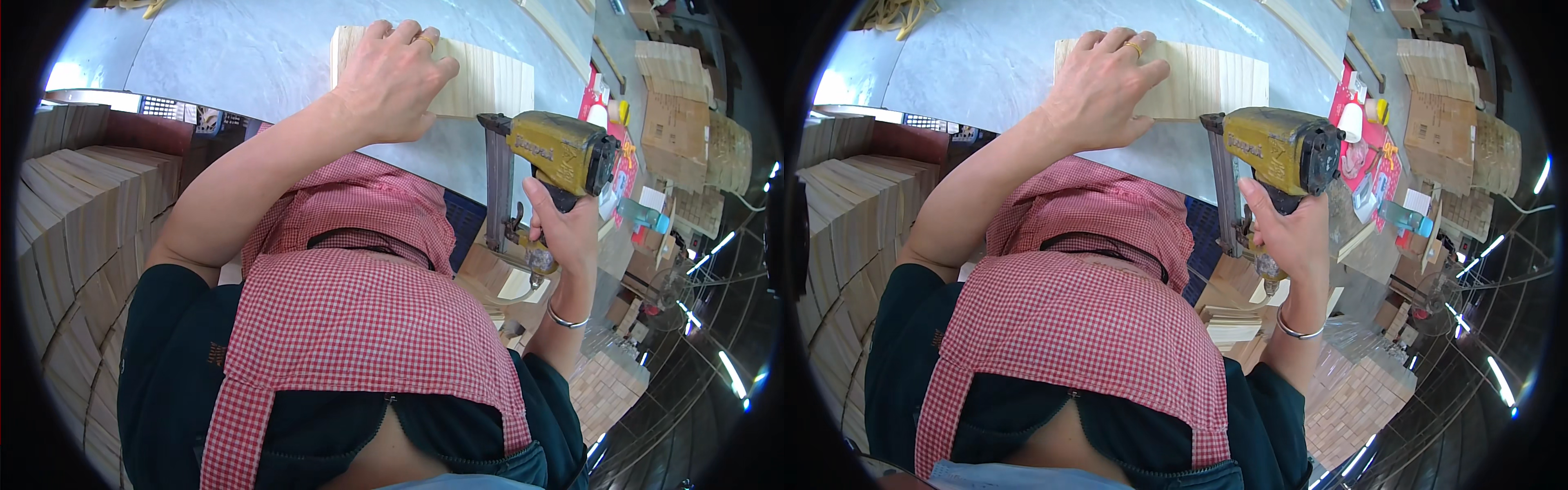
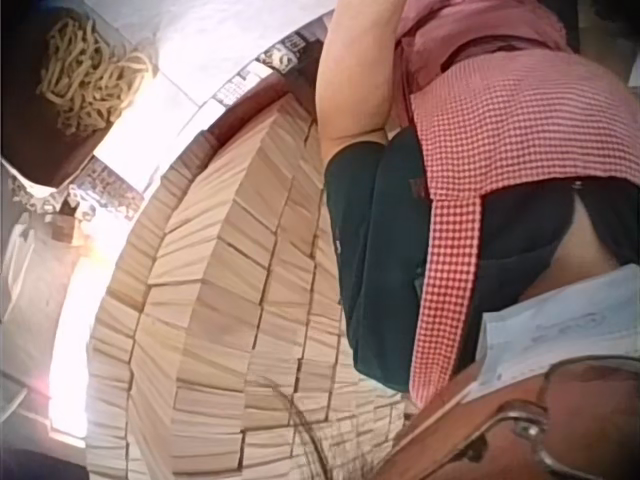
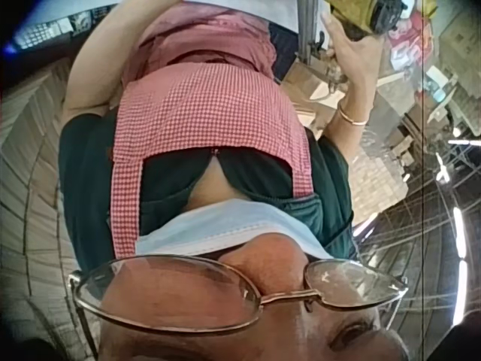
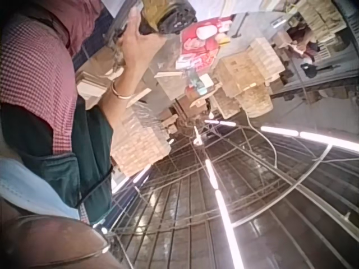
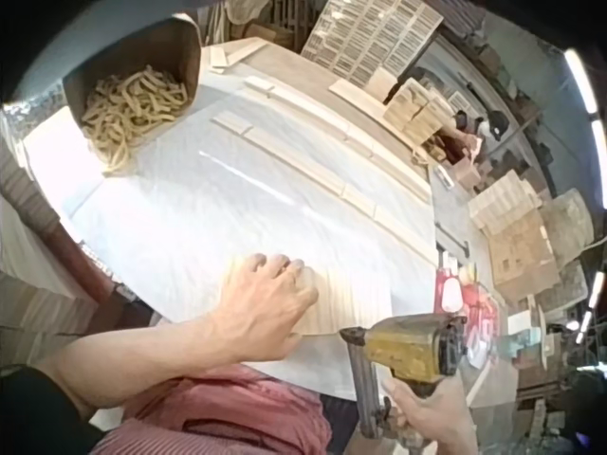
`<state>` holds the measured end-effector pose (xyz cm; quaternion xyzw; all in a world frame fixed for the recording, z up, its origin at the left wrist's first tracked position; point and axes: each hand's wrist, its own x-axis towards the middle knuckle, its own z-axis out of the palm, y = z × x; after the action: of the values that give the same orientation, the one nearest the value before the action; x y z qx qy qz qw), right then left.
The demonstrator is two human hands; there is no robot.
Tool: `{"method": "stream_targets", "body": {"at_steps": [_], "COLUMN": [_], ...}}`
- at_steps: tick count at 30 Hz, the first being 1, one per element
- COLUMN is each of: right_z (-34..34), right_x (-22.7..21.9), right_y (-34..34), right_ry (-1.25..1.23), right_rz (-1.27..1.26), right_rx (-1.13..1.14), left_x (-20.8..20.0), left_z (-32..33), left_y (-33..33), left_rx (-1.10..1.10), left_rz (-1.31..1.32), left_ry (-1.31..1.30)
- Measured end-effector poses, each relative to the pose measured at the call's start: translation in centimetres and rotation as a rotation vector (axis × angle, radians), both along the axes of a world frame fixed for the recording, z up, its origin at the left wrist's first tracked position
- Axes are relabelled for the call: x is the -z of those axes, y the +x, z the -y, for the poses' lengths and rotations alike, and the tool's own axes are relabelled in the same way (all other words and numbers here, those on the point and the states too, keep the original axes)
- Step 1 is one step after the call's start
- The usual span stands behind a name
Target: Assembling wooden slats into rectangular frames, applying glue to the edges, and securing wooden panels using a pneumatic nail gun.
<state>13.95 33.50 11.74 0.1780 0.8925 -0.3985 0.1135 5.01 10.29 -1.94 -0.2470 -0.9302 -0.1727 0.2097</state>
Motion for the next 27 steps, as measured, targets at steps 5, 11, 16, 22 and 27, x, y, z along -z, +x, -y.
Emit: {"method": "stream_targets", "body": {"at_steps": [5, 11, 16, 22, 27], "right_z": [0.4, 3.5, 6.1, 7.3, 8.1], "right_x": [-0.1, -1.2, -0.3, 0.0, 0.1], "right_y": [-0.5, 0.3, 0.6, 0.1, 0.5], "right_ry": [0.156, 0.134, 0.021, -0.066, -0.043], "right_rz": [-0.095, 0.045, -0.022, -0.048, -0.023], "right_rx": [-0.211, -0.024, -0.218, -0.374, -0.331], "left_x": [-0.5, 0.2, 5.4, 5.3, 5.4], "left_z": [0.8, 6.9, 8.5, 7.4, 7.4], "left_y": [0.2, 1.2, 2.5, 2.3, 2.3], "left_rx": [0.008, 0.042, -0.005, -0.035, -0.064], "left_rz": [0.134, 0.244, 0.255, 0.305, 0.285], "left_ry": [-0.047, 0.155, 0.466, 0.396, 0.347]}}
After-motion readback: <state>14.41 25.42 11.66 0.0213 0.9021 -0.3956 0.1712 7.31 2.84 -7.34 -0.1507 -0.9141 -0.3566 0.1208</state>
